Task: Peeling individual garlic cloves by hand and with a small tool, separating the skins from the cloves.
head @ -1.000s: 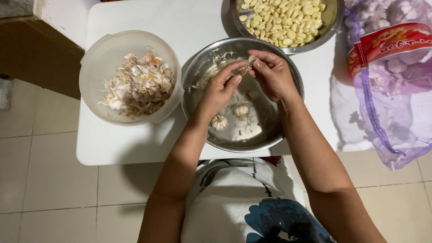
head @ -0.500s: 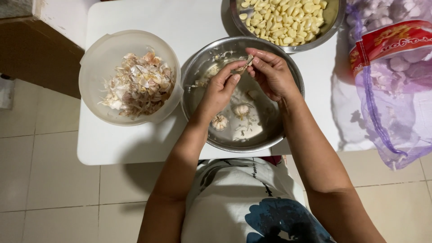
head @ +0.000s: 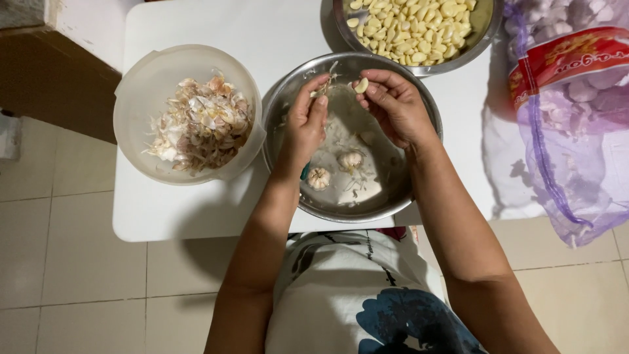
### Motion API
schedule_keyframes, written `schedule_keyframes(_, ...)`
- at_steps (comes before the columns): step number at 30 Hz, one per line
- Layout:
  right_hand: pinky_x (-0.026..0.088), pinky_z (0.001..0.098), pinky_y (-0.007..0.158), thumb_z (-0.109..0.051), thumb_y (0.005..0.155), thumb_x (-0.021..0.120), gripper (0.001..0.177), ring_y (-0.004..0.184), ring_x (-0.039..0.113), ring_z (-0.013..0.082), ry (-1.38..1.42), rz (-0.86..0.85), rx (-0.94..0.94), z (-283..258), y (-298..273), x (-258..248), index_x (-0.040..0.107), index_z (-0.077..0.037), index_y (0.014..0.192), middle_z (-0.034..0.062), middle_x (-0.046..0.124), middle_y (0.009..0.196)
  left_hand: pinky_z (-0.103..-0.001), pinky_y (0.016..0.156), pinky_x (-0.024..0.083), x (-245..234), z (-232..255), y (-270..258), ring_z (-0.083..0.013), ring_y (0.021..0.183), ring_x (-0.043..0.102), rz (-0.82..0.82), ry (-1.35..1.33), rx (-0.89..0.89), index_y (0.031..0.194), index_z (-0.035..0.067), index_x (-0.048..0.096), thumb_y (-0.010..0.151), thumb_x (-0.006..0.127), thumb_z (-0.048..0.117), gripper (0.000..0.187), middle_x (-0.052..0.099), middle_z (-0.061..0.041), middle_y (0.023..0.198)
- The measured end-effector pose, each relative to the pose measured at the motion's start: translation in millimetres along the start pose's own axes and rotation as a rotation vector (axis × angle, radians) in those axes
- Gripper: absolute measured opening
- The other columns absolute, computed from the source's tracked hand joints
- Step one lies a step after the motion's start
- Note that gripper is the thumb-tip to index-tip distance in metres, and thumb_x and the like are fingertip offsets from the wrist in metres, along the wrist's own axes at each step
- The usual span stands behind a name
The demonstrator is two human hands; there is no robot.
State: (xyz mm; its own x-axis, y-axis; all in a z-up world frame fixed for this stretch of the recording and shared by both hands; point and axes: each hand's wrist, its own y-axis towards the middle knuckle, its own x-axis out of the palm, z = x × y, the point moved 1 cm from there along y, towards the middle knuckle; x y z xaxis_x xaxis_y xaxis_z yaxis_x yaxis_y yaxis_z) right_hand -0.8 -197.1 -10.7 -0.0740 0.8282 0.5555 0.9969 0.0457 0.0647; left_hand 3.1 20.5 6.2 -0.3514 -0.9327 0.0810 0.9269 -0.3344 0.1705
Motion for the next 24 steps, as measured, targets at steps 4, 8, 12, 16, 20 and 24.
schedule_keyframes(4, 0.063, 0.0221, 0.087, -0.002, 0.101, 0.071, 0.025, 0.091, 0.074, 0.0136, -0.067, 0.074, 0.024, -16, 5, 7, 0.074, -0.007, 0.125, 0.0076, 0.077, 0.109, -0.019, 0.051, 0.034, -1, 7, -4, -0.0051, 0.063, 0.039, 0.045, -0.022, -0.006, 0.154, 0.018, 0.052, 0.115, 0.051, 0.026, 0.04, 0.048, 0.004, 0.082)
schedule_keyframes(8, 0.044, 0.022, 0.059, -0.017, 0.094, 0.075, 0.012, 0.063, 0.055, 0.0093, -0.254, 0.545, 0.016, -58, 35, 5, 0.065, -0.014, 0.088, 0.001, 0.063, 0.076, -0.02, 0.047, 0.038, 1, 17, -6, -0.0051, 0.059, 0.042, 0.199, 0.034, 0.023, 0.154, 0.014, 0.051, 0.114, 0.049, 0.024, 0.041, 0.051, 0.004, 0.08)
schedule_keyframes(12, 0.032, 0.0308, 0.056, 0.018, 0.072, 0.072, 0.039, 0.063, 0.04, 0.0087, -0.339, 0.629, -0.617, -42, 130, -136, 0.053, -0.016, 0.072, -0.003, 0.048, 0.067, -0.02, 0.051, 0.04, 1, 26, -10, -0.0049, 0.059, 0.041, 0.308, -0.109, 0.037, 0.157, 0.011, 0.047, 0.114, 0.049, 0.023, 0.044, 0.052, 0.002, 0.082)
schedule_keyframes(16, 0.038, 0.0292, 0.063, 0.016, 0.08, 0.071, 0.034, 0.069, 0.047, 0.0084, -0.478, 0.523, -0.541, -35, 123, -133, 0.058, -0.016, 0.079, -0.003, 0.054, 0.074, -0.023, 0.039, 0.04, -28, 58, -10, -0.0058, 0.053, 0.042, 0.392, 0.125, 0.059, 0.152, 0.01, 0.048, 0.111, 0.044, 0.032, 0.046, 0.049, 0.008, 0.072)
schedule_keyframes(20, 0.05, 0.0251, 0.077, 0.01, 0.096, 0.068, 0.027, 0.084, 0.062, 0.0071, -0.77, 0.271, -0.383, -35, 103, -115, 0.07, -0.017, 0.094, -0.0034, 0.069, 0.09, -0.018, 0.044, 0.041, -80, 107, -22, -0.0031, 0.058, 0.041, 0.428, 0.609, 0.166, 0.152, 0.011, 0.045, 0.113, 0.038, 0.028, 0.042, 0.061, -0.014, 0.149)
schedule_keyframes(24, 0.065, 0.0243, 0.073, 0.021, 0.095, 0.058, 0.034, 0.095, 0.078, 0.0162, -1.21, -0.16, 0.368, -64, 15, 26, 0.072, -0.009, 0.103, 0.0072, 0.079, 0.102, -0.031, 0.051, 0.033, -127, 130, -32, -0.0075, 0.056, 0.034, 0.269, 0.815, -0.164, 0.168, 0.003, 0.035, 0.114, 0.03, 0.024, 0.058, 0.048, 0.002, 0.072)
